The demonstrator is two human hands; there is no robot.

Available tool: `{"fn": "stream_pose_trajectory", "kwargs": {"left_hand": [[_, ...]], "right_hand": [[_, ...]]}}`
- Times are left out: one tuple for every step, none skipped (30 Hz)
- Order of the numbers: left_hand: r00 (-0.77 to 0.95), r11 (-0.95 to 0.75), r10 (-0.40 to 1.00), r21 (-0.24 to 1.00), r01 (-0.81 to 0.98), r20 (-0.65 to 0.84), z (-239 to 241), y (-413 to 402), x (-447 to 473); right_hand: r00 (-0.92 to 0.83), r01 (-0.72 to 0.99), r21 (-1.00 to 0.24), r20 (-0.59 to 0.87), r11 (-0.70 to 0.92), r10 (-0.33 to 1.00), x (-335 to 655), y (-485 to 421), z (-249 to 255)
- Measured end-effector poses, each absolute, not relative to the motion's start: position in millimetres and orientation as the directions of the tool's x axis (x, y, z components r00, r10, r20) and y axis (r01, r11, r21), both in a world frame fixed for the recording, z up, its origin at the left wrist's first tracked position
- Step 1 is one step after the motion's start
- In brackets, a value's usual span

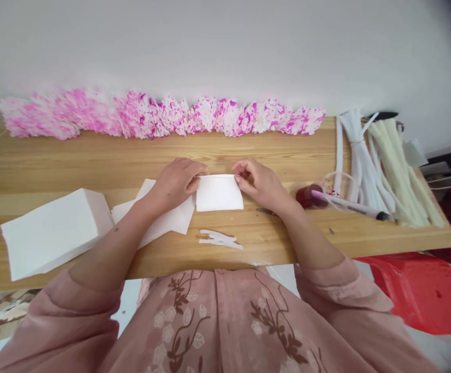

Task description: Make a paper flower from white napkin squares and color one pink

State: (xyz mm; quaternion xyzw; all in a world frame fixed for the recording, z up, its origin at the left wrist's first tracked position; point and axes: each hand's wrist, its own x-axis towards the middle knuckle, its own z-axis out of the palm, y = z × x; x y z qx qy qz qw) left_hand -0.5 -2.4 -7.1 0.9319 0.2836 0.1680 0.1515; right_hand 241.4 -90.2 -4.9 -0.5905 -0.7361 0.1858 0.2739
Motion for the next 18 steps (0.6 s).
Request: {"fn": "stream_pose_trajectory", "kwargs": {"left_hand": [[0.799,-0.811,0.551,0.377,0.447,0.239,-7.6,-1.8,-1.6],[0.817,-0.832,0.517,0.373,0.41,0.255,-8.1,-1.1,-2.7],[0.834,-0.854,0.479,0.367,0.37,0.273,-8.7,-0.5,-3.8],[0.847,-0.871,0.445,0.361,0.333,0.292,-9.2,0.0,-4.7],[0.854,-0.883,0.419,0.357,0.304,0.31,-9.6,0.4,-5.5],[0.856,-0.89,0.404,0.356,0.286,0.323,-9.9,0.5,-6.1],[0.854,-0.893,0.398,0.356,0.276,0.334,-10.1,0.3,-6.5],[0.852,-0.893,0.396,0.359,0.271,0.343,-10.1,-0.1,-6.6],[0.849,-0.893,0.396,0.362,0.268,0.349,-9.8,-0.6,-6.6],[0.849,-0.892,0.397,0.365,0.267,0.35,-9.4,-1.2,-6.3],[0.85,-0.891,0.397,0.368,0.266,0.346,-8.8,-1.8,-6.0],[0.852,-0.89,0.397,0.371,0.266,0.34,-8.2,-2.2,-5.6],[0.856,-0.888,0.397,0.374,0.266,0.333,-7.6,-2.5,-5.2],[0.859,-0.887,0.397,0.376,0.269,0.323,-7.1,-2.6,-4.9],[0.862,-0.885,0.4,0.376,0.274,0.312,-6.7,-2.6,-4.6],[0.863,-0.883,0.403,0.375,0.281,0.303,-6.5,-2.5,-4.3],[0.865,-0.882,0.405,0.373,0.286,0.295,-6.5,-2.3,-4.1],[0.867,-0.882,0.407,0.37,0.291,0.288,-6.5,-2.2,-3.8]], "right_hand": [[-0.159,0.756,-0.609,0.185,0.24,0.97,241.8,-90.6,-3.3],[-0.172,0.746,-0.615,0.192,0.255,0.966,242.2,-90.9,-2.2],[-0.192,0.737,-0.616,0.203,0.277,0.96,242.6,-91.0,-1.6],[-0.216,0.727,-0.616,0.216,0.305,0.952,243.1,-91.1,-1.4],[-0.242,0.715,-0.614,0.232,0.334,0.942,243.5,-91.0,-1.7],[-0.264,0.703,-0.612,0.249,0.363,0.932,244.0,-90.9,-2.5],[-0.282,0.693,-0.609,0.265,0.387,0.922,244.5,-90.8,-3.6],[-0.293,0.686,-0.605,0.277,0.403,0.915,244.9,-90.6,-4.9],[-0.299,0.683,-0.602,0.285,0.413,0.911,245.3,-90.5,-6.2],[-0.3,0.683,-0.6,0.288,0.416,0.909,245.7,-90.3,-7.4],[-0.299,0.685,-0.599,0.288,0.415,0.91,245.9,-90.2,-8.3],[-0.298,0.687,-0.599,0.286,0.412,0.911,246.0,-90.1,-9.0],[-0.295,0.688,-0.6,0.283,0.408,0.913,245.9,-90.0,-9.1],[-0.293,0.688,-0.603,0.28,0.405,0.914,245.6,-90.0,-8.9],[-0.292,0.687,-0.606,0.276,0.401,0.916,245.1,-90.0,-8.3],[-0.291,0.683,-0.613,0.271,0.397,0.918,244.4,-90.1,-7.3],[-0.29,0.679,-0.62,0.265,0.393,0.919,243.6,-90.2,-6.1],[-0.288,0.674,-0.629,0.259,0.387,0.922,242.7,-90.3,-4.9]]}}
